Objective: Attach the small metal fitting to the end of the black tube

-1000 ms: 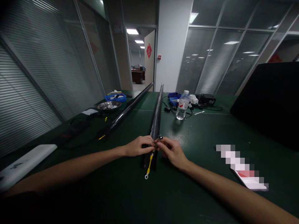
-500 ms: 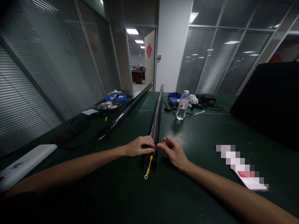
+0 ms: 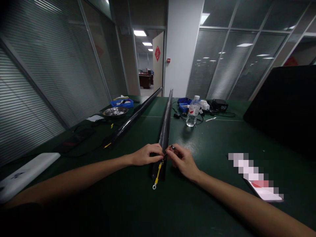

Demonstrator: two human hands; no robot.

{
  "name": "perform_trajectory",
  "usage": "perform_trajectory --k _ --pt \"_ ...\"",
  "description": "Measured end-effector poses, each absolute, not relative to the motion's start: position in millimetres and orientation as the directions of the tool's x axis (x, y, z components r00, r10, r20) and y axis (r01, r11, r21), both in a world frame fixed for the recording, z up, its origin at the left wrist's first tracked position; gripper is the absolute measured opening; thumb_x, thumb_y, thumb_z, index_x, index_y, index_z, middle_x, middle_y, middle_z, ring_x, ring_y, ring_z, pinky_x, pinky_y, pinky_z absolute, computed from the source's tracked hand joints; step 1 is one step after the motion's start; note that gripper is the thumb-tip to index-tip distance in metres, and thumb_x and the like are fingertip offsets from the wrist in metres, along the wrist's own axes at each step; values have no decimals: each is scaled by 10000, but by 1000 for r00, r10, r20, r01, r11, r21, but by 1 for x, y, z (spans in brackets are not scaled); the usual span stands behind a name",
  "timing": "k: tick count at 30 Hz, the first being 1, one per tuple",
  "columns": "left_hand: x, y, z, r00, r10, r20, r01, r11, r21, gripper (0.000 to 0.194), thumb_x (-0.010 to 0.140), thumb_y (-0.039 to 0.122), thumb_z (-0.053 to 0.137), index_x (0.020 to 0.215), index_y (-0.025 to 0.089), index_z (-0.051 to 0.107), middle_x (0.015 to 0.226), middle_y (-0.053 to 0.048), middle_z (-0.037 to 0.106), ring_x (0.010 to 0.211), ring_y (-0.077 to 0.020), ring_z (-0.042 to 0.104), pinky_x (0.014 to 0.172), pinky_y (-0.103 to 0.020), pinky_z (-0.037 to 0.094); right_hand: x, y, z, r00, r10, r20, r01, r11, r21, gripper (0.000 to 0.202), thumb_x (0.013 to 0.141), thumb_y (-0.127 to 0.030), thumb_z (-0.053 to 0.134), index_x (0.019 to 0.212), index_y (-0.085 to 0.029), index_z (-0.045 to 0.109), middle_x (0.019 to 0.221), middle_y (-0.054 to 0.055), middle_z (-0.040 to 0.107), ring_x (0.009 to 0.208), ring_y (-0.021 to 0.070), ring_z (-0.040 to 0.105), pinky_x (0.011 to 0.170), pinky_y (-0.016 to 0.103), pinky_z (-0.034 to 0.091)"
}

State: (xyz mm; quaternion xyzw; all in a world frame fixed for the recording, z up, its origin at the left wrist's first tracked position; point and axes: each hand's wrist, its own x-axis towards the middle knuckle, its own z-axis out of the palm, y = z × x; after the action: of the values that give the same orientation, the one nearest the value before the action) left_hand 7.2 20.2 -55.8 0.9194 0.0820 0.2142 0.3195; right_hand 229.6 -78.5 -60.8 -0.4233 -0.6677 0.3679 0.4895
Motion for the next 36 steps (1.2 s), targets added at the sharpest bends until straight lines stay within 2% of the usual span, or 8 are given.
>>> perform_trajectory --k 14,25,36 --pt "7 20 -55 898 308 315 33 -760 649 212 1023 321 645 1037 147 766 1034 -84 718 1046 -212 625 936 -308 477 231 -76 -63 -197 915 353 238 394 -888 341 1016 -520 624 961 -188 680 707 -7 642 500 126 574 475 245 452" --pt "8 18 -54 896 291 335 14 -773 634 249 1053 323 592 1026 146 764 1015 -84 722 1033 -207 620 950 -312 473 231 -75 -65 -186 923 337 214 372 -903 351 975 -544 677 934 -196 690 718 -4 643 496 129 553 458 248 439" --pt "7 21 -56 901 266 343 -2 -787 617 232 1047 326 609 1033 148 757 1025 -79 717 1034 -207 622 930 -298 469 232 -73 -66 -187 918 351 202 385 -900 343 1004 -519 639 961 -186 709 726 0 630 524 132 554 490 251 447"
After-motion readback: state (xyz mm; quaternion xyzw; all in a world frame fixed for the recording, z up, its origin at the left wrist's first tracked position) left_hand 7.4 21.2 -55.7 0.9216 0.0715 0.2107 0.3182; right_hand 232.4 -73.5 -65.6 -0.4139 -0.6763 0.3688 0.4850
